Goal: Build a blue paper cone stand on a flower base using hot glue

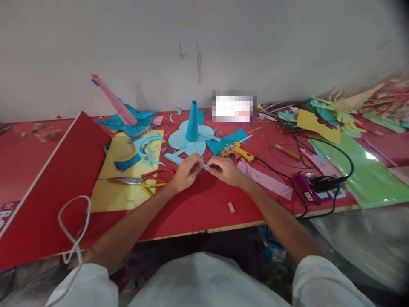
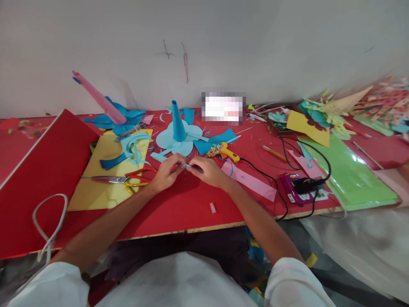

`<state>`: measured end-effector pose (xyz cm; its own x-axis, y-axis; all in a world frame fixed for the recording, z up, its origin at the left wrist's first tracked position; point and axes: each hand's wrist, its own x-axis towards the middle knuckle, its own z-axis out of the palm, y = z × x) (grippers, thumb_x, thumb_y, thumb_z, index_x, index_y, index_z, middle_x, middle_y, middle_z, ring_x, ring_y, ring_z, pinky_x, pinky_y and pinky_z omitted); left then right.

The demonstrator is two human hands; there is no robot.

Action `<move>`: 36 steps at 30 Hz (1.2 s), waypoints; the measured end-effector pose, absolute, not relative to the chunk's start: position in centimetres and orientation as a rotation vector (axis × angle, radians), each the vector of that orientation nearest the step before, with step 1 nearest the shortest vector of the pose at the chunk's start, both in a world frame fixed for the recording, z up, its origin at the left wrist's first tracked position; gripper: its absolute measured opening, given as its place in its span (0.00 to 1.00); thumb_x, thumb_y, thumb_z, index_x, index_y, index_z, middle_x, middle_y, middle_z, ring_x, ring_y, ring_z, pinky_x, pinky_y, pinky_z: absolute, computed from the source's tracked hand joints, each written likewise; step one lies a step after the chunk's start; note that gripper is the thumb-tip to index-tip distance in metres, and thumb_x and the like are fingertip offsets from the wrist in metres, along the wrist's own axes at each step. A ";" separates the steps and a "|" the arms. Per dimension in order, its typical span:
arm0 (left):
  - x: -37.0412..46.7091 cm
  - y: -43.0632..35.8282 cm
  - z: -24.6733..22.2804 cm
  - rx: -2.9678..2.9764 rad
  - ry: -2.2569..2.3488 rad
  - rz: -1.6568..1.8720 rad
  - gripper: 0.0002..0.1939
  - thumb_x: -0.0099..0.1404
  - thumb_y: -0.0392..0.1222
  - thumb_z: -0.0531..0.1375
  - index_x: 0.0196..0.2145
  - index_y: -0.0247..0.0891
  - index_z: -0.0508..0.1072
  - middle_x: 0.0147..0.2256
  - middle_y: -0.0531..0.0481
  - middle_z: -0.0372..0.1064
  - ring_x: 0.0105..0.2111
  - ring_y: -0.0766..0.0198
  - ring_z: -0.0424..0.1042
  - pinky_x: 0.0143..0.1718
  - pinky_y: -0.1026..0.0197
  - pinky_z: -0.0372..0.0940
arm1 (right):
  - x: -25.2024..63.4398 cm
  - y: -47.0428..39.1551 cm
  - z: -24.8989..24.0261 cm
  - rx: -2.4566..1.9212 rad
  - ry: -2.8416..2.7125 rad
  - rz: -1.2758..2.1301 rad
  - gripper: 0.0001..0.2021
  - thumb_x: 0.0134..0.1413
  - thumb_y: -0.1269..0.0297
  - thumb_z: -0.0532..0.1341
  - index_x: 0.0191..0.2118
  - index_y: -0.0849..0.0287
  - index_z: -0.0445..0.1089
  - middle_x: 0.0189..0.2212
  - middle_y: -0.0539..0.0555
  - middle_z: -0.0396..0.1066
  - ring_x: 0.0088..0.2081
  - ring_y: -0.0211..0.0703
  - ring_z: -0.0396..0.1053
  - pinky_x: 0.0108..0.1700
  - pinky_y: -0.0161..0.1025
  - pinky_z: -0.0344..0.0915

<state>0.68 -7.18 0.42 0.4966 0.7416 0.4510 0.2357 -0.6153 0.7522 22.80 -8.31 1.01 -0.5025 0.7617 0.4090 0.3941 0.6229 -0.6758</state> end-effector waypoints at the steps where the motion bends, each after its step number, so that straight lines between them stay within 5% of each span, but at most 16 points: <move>1: 0.7 -7.2 0.4 2.126 0.788 1.049 0.14 0.78 0.50 0.53 0.39 0.39 0.69 0.39 0.45 0.72 0.39 0.60 0.72 0.45 0.57 0.68 | 22.8 -8.3 1.0 -0.904 -2.131 0.671 0.14 0.71 0.51 0.58 0.38 0.56 0.69 0.33 0.52 0.72 0.34 0.42 0.67 0.38 0.38 0.61; 16: 1.1 -7.4 0.5 2.036 0.875 1.029 0.15 0.76 0.53 0.56 0.38 0.39 0.70 0.37 0.48 0.71 0.37 0.62 0.71 0.42 0.58 0.68 | 22.9 -8.1 0.4 -0.913 -2.091 0.646 0.07 0.70 0.58 0.59 0.42 0.55 0.69 0.37 0.53 0.73 0.37 0.42 0.69 0.41 0.39 0.63; 36: 1.1 -7.1 0.0 2.022 0.819 1.020 0.15 0.75 0.54 0.57 0.37 0.39 0.68 0.34 0.49 0.68 0.34 0.63 0.68 0.39 0.59 0.66 | 22.6 -8.2 1.4 -0.896 -1.994 0.760 0.13 0.71 0.52 0.59 0.37 0.55 0.68 0.33 0.52 0.73 0.34 0.41 0.68 0.36 0.37 0.62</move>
<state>1.09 -7.06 -0.01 0.4858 0.7812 0.3920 0.2146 -0.5414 0.8130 22.61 -8.21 1.41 -0.4255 0.8009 0.4214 0.3175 0.5682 -0.7592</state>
